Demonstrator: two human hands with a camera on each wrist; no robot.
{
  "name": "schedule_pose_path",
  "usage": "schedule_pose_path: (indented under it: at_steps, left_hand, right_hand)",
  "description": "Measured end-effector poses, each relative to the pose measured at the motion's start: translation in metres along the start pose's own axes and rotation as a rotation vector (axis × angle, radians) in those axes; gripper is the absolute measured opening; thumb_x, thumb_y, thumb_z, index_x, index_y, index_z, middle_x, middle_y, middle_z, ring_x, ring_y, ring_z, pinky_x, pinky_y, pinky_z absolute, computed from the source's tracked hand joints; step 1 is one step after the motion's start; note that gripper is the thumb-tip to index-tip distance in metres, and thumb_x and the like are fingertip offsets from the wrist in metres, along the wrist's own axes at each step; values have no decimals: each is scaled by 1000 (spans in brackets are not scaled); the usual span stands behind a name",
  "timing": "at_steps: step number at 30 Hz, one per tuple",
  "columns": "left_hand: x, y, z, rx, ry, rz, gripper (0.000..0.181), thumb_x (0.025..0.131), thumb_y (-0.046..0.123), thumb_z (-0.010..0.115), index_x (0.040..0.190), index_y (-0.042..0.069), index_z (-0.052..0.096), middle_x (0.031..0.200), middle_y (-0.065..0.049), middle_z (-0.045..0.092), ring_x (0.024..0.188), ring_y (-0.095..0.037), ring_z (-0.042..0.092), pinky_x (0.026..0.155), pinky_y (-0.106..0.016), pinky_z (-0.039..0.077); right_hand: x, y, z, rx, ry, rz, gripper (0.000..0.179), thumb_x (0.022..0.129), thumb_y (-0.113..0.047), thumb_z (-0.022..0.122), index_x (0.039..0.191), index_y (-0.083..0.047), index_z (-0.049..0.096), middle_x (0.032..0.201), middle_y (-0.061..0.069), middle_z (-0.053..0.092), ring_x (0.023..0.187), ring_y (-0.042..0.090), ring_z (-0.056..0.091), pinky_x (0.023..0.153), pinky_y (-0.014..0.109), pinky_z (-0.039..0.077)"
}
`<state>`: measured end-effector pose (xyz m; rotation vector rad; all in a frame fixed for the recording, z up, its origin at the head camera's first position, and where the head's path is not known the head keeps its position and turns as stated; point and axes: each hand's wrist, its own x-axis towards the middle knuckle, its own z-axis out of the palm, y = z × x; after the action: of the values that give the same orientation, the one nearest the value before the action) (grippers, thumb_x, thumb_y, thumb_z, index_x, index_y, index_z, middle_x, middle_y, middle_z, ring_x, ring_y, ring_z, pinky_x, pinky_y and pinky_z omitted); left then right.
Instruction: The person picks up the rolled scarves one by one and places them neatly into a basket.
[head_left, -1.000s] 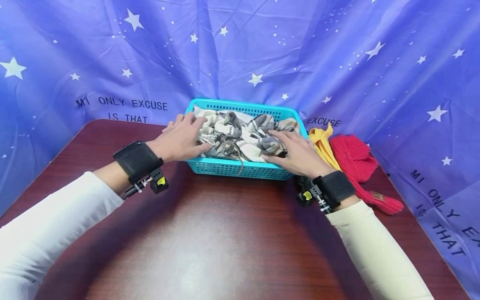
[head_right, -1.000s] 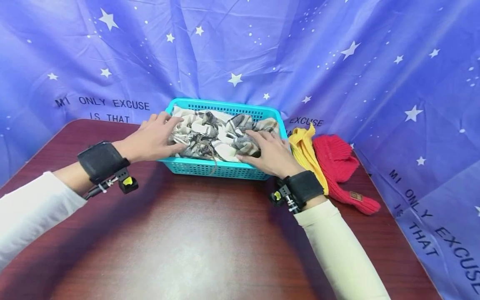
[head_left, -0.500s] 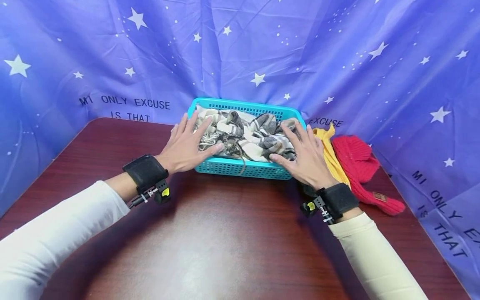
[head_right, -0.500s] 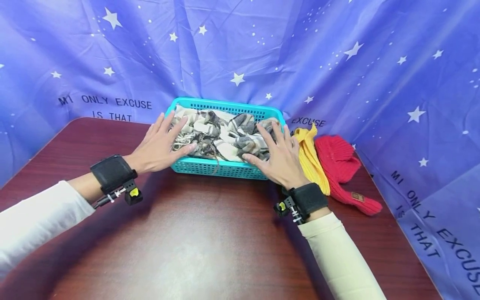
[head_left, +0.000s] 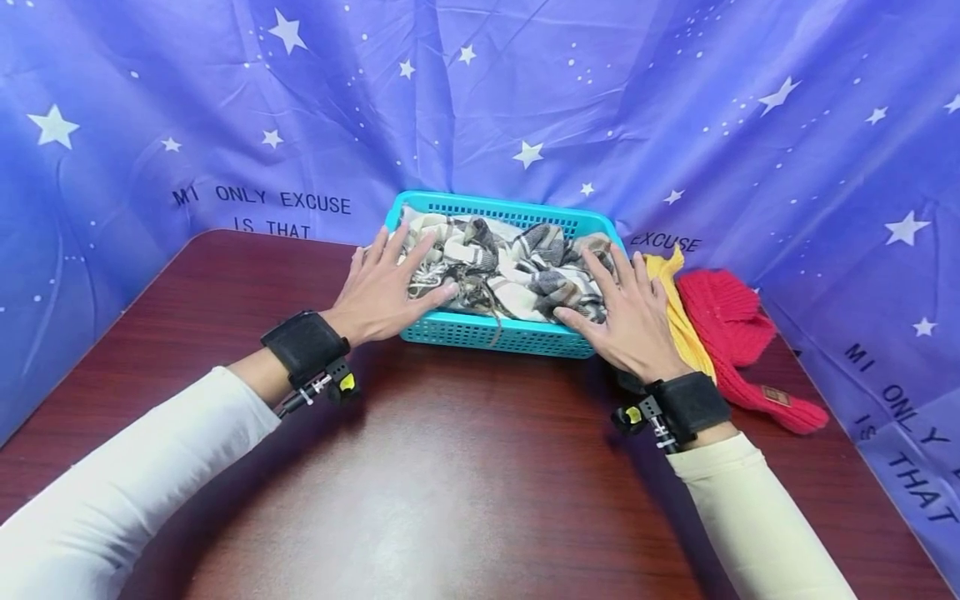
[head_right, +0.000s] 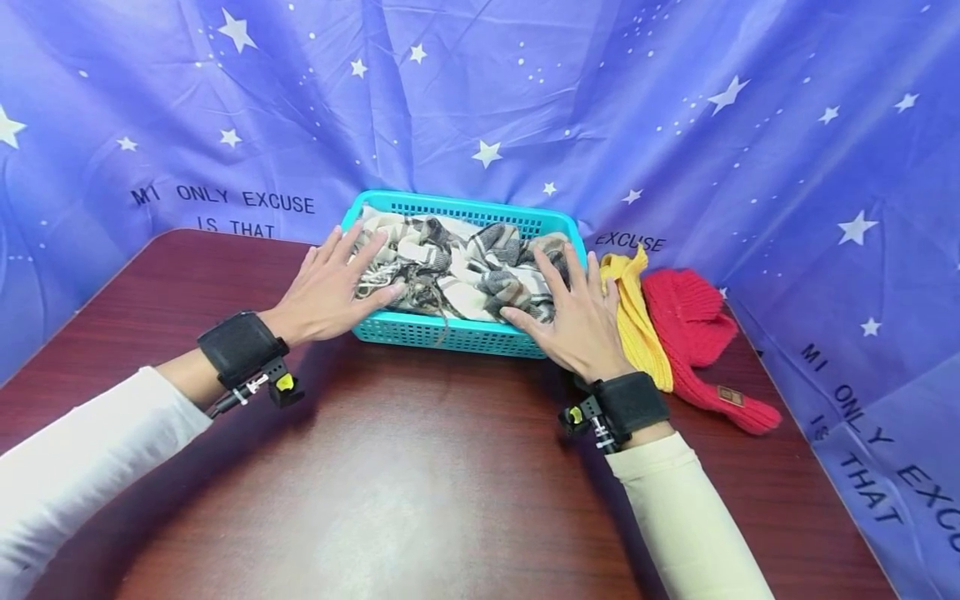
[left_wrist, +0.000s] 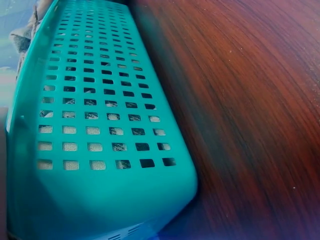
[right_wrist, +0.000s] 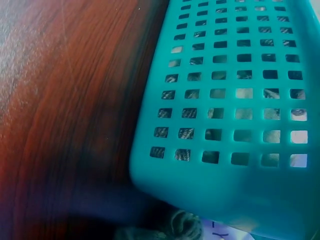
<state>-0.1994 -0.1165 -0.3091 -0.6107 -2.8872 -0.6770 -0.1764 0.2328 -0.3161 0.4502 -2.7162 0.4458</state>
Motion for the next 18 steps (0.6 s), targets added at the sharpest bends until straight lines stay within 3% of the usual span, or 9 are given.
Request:
schedule_pose_path:
  at_steps: [18]
  left_hand:
    - [1, -1, 3, 57, -25, -6, 85, 95, 71, 43, 163, 28, 16, 170, -12, -3, 154, -39, -5, 117, -70, 3]
  right_hand:
    - [-2, -1, -1, 3, -36, 8, 93, 89, -73, 55, 162, -25, 25, 168, 16, 15, 153, 45, 5, 113, 75, 8]
